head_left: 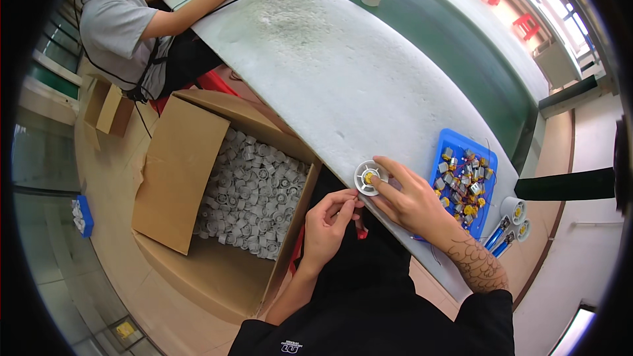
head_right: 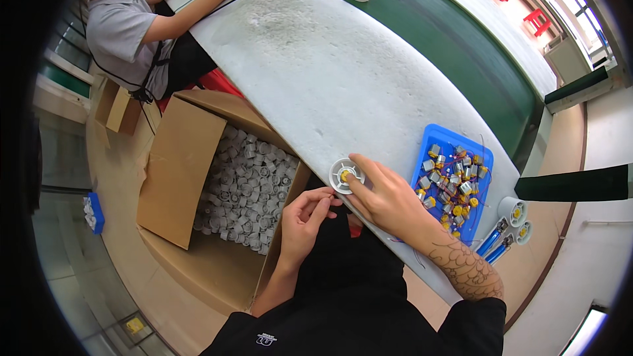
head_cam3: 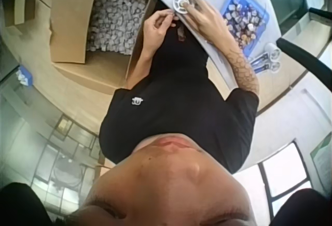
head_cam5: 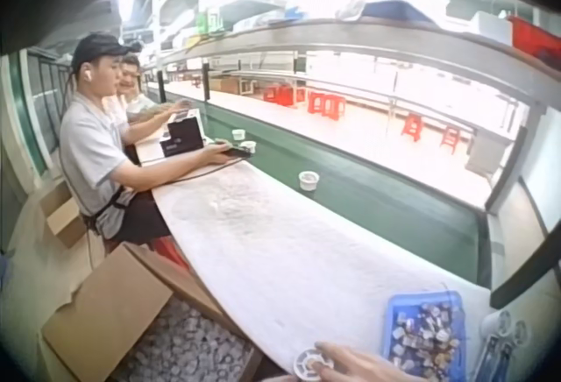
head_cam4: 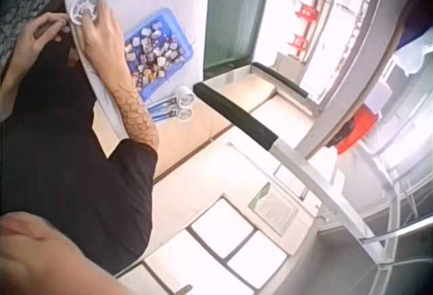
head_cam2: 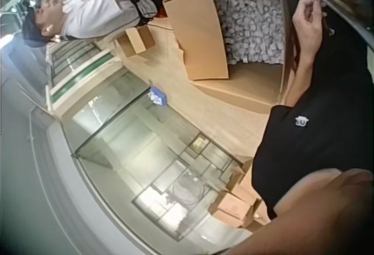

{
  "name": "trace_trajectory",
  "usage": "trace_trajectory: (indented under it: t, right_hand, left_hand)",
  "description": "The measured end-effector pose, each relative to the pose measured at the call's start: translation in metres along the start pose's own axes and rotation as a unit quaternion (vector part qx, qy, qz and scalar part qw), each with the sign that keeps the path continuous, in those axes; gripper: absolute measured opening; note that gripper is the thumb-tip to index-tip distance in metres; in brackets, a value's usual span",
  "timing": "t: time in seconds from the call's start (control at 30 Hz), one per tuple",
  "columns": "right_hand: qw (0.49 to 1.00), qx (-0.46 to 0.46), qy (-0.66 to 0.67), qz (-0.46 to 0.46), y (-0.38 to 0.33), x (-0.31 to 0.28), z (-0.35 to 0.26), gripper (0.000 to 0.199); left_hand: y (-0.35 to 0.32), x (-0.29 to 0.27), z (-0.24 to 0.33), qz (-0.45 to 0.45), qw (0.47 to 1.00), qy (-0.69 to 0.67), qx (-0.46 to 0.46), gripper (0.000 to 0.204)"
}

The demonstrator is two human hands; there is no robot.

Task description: The person assembles components by taking plastic housings from a box, inserting motors with wires from a tray into the housings, and placing the assembled units onto a conveyor belt.

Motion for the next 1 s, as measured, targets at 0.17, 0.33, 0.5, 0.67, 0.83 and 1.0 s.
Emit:
trace_trajectory:
  t: [0.17, 0.33, 0.5, 0.67, 0.83, 1.0]
  right_hand:
    - [1.000, -0.012, -0.005, 0.006, 0.000, 0.000, 0.001, 0.027]
    - [0.999, -0.029, -0.024, 0.013, -0.003, 0.003, 0.001, 0.029]
    - [0.999, 0.000, 0.052, 0.014, 0.000, 0.003, 0.006, 0.026]
    - [0.974, 0.089, 0.086, 0.187, 0.047, -0.039, 0.075, 0.027]
    - [0.917, 0.222, -0.113, 0.312, 0.081, -0.079, 0.231, 0.028]
    - [0.899, 0.339, -0.142, 0.237, 0.076, -0.073, 0.281, 0.034]
  left_hand:
    - [-0.004, 0.007, 0.006, 0.022, 1.000, -0.014, 0.015, 0.021]
    - [-0.008, 0.009, 0.004, 0.049, 0.998, -0.023, 0.020, 0.020]
    - [-0.009, 0.005, 0.003, 0.019, 0.999, -0.024, 0.043, 0.020]
    - [-0.029, -0.025, 0.017, -0.046, 0.992, -0.072, 0.096, 0.031]
    - [-0.045, -0.164, -0.046, 0.154, 0.983, 0.095, 0.014, 0.026]
    - [-0.052, -0.362, -0.185, 0.153, 0.831, 0.510, -0.158, 0.049]
Point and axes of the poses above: each hand's wrist, its own y-axis towards the middle knuckle, its own x-axis out of the palm, z = x × y, the point moved 4 cm from there along y, towards the middle knuckle, and after that the axes turned 2 degrees about -y, right-handed, at the moved point
